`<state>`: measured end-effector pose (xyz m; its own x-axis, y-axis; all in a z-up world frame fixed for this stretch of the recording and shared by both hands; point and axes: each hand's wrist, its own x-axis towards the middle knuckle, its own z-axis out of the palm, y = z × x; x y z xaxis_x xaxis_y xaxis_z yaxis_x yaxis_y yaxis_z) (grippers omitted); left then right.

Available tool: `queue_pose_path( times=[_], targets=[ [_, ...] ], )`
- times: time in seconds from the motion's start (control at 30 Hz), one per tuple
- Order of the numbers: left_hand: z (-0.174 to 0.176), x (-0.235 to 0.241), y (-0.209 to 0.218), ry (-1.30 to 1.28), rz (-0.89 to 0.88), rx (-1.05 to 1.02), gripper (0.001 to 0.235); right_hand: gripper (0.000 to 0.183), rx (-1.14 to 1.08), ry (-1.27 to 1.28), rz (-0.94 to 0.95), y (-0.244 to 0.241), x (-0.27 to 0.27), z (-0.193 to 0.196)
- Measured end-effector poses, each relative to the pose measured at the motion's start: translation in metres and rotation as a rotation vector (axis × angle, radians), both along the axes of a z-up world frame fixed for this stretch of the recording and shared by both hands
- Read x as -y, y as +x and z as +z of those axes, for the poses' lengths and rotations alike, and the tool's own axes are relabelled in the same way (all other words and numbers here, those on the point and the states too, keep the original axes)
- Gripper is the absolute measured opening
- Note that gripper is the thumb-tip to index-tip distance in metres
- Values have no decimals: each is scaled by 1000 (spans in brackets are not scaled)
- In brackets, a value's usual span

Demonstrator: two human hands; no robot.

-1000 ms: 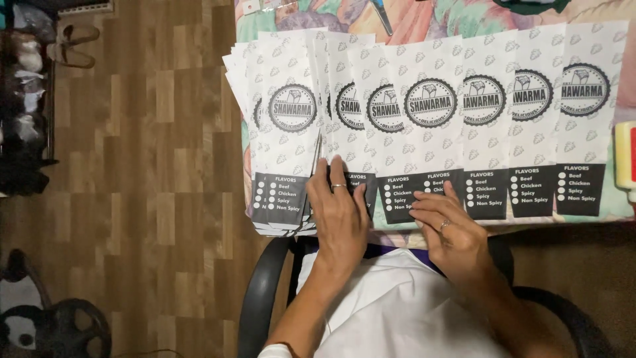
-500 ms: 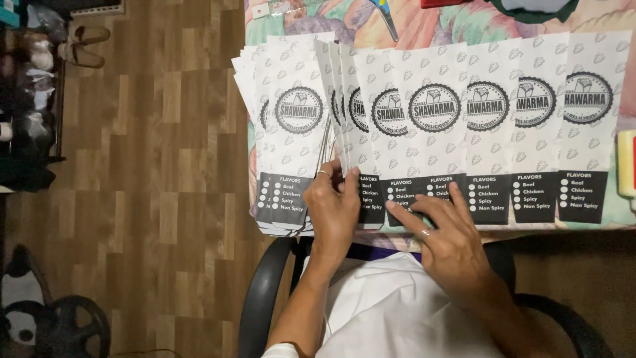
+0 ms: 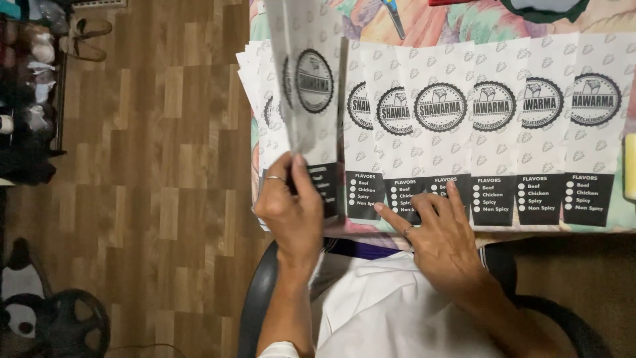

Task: Applying glue to the edges of printed paper sheets and folding them to assemble paper bags.

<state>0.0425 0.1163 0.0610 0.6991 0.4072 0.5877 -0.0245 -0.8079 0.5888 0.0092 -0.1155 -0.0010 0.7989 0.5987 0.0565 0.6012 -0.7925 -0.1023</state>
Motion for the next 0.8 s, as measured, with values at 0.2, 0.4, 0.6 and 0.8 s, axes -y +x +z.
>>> queue_pose_path(
  times=[0.2,0.4,0.6,0.8],
  targets=[
    [-30,-51,-1,-59,110,-262,45,100,-90,-87,18,2,1,-2],
    [-21,-18,-17,283,-79,10,28,88,-30,-70,1,2,0,-6],
    [-36,5,-52,310,-875,-261,28,83,24,29,-3,0,1,-6],
    [-58,-3,-58,249,-882,-236,40,98,-28,175,18,1,3,7]
  ],
)
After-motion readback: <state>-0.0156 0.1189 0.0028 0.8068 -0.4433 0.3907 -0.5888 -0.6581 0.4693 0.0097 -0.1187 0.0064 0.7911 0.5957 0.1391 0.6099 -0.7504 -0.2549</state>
